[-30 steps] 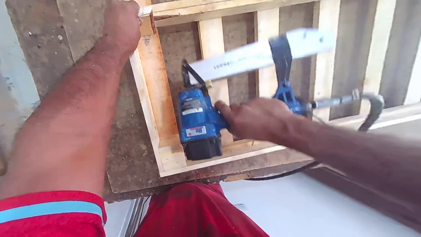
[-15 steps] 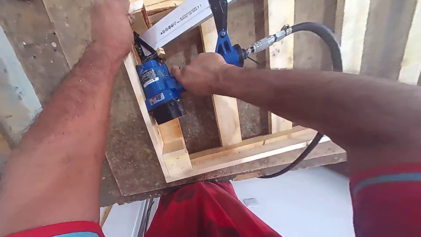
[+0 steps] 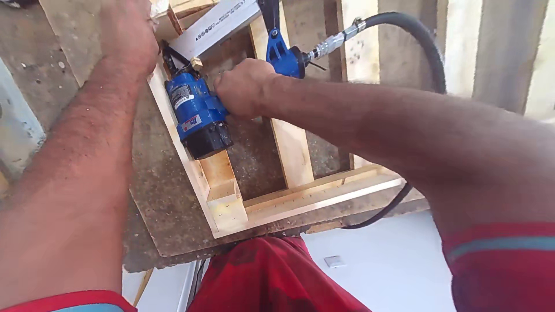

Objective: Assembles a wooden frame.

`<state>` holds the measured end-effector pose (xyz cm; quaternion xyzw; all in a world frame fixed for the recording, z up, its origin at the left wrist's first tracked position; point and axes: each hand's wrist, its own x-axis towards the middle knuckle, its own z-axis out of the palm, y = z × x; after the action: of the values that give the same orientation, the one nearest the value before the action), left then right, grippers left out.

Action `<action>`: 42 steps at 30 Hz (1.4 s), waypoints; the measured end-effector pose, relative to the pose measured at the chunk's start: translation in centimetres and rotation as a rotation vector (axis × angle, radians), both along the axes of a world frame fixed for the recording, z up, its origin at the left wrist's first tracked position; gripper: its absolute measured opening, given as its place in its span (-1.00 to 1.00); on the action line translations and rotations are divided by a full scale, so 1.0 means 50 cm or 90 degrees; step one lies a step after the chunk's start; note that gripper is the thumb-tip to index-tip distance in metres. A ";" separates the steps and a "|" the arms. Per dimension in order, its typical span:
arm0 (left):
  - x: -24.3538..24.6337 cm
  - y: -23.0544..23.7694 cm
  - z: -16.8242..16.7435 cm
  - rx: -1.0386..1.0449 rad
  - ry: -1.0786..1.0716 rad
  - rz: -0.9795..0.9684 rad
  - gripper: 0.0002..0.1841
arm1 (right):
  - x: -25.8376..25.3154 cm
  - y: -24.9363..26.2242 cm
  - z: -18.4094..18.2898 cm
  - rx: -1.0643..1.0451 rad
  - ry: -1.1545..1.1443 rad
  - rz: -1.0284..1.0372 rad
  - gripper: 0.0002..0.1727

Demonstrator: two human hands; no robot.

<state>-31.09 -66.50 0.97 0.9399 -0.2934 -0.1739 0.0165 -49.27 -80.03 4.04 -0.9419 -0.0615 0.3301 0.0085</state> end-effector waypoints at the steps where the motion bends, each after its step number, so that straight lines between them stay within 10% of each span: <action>1: -0.005 0.001 0.003 0.003 0.002 0.001 -0.62 | -0.006 -0.001 -0.003 0.006 -0.004 -0.002 -0.55; 30: 0.000 0.000 0.003 0.001 -0.002 0.013 -0.64 | -0.045 0.005 -0.022 0.037 -0.010 -0.097 -0.59; 35: -0.002 0.015 -0.011 -0.064 -0.002 0.006 -0.68 | -0.151 0.006 0.105 -0.009 0.022 -0.118 -0.40; 42: -0.043 0.058 -0.010 -0.279 -0.037 0.105 -0.39 | -0.577 0.023 0.401 0.039 0.037 -0.394 -0.27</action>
<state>-33.23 -63.59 0.46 0.9393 -0.2465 -0.0768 0.2261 -78.12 -78.90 24.07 -0.9056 0.2183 0.3364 0.1384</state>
